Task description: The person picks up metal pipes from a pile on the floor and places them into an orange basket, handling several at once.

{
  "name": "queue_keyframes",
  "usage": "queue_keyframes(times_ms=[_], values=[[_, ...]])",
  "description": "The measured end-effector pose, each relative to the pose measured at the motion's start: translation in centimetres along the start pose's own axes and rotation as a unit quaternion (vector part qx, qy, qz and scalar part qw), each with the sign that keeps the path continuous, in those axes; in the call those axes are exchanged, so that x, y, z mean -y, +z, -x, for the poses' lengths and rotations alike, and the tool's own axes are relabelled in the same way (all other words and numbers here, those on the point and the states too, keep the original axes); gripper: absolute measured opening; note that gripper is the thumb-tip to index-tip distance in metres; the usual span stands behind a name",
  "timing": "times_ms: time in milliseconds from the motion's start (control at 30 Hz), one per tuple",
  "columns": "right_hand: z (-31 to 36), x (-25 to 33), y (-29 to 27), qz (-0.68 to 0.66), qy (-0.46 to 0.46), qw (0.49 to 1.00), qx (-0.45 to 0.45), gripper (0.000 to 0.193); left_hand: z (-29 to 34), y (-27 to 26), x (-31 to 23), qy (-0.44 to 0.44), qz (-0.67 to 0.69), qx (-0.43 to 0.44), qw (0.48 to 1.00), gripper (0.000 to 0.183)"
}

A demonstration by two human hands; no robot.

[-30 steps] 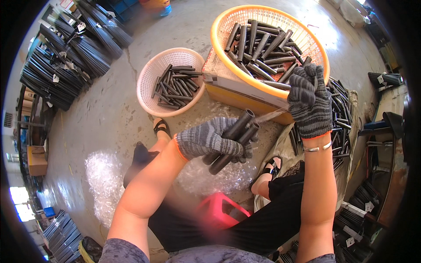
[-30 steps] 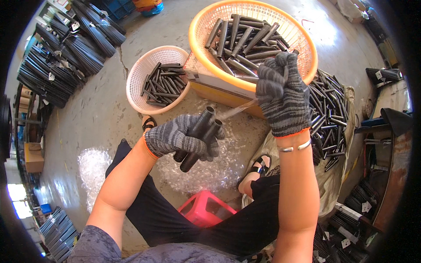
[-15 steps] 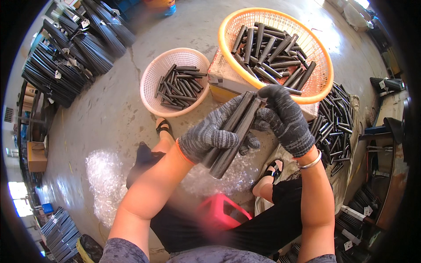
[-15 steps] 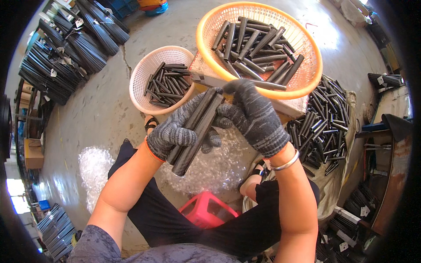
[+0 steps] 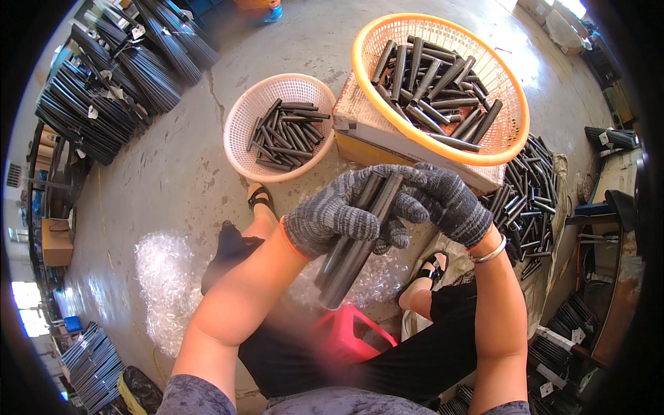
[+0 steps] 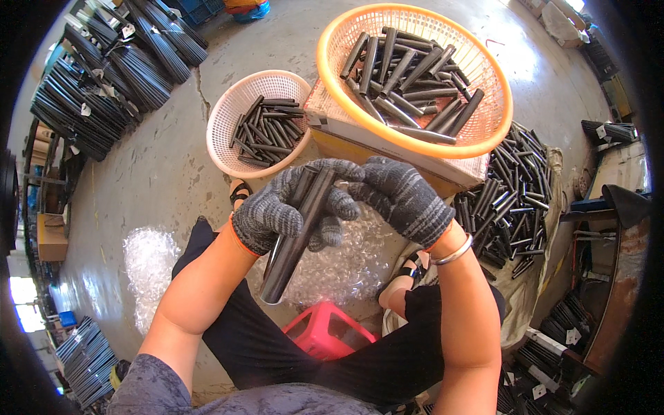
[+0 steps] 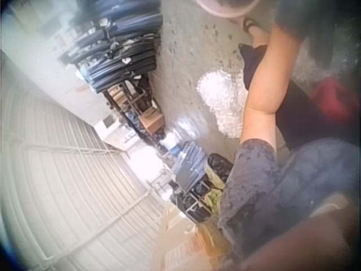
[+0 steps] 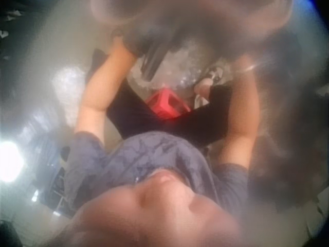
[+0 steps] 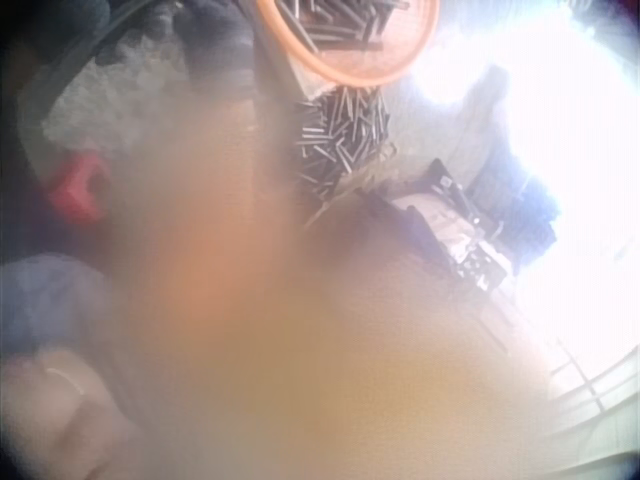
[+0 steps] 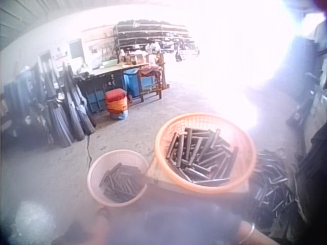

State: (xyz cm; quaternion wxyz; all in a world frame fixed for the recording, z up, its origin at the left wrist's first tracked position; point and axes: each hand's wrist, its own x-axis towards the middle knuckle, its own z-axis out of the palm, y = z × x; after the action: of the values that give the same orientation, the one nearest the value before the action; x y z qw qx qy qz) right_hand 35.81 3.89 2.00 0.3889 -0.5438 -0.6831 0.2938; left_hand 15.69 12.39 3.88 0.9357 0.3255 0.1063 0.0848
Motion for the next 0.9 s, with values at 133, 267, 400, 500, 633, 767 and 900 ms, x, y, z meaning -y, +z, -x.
queue_keyframes(times_ms=[133, 267, 400, 500, 633, 767, 900], values=[[0.7, -4.0, 0.7, 0.148, 0.053, 0.988, 0.011, 0.015, 1.0, -0.3, -1.0, 0.025, 0.015, -0.028, 0.999, 0.083], [3.3, -10.1, 3.5, 0.277, 0.185, 0.93, 0.152, 0.021, 1.7, -1.0, -2.2, 0.077, -0.024, -0.076, 0.994, 0.075], [14.1, -21.2, 12.1, 0.352, 0.137, 0.796, 0.473, 0.022, 2.2, -2.8, -3.5, 0.124, 0.008, -0.109, 0.986, 0.055], [15.1, -20.1, 13.0, 0.275, 0.085, 0.754, 0.591, 0.031, 3.0, -3.5, -4.3, 0.125, 0.012, -0.143, 0.982, 0.038], [4.8, -12.8, 8.7, -0.093, 0.209, 0.954, 0.195, 0.034, 3.5, -3.8, -4.2, 0.125, 0.012, -0.122, 0.985, 0.039], [-4.2, -0.8, 6.7, -0.43, 0.177, 0.87, -0.163, 0.048, 3.0, -3.5, -3.5, 0.102, 0.045, -0.072, 0.991, 0.038], [-4.9, 0.5, 9.4, -0.357, 0.108, 0.924, -0.087, 0.029, 2.0, -3.2, -2.7, 0.078, 0.039, -0.098, 0.991, 0.032]])
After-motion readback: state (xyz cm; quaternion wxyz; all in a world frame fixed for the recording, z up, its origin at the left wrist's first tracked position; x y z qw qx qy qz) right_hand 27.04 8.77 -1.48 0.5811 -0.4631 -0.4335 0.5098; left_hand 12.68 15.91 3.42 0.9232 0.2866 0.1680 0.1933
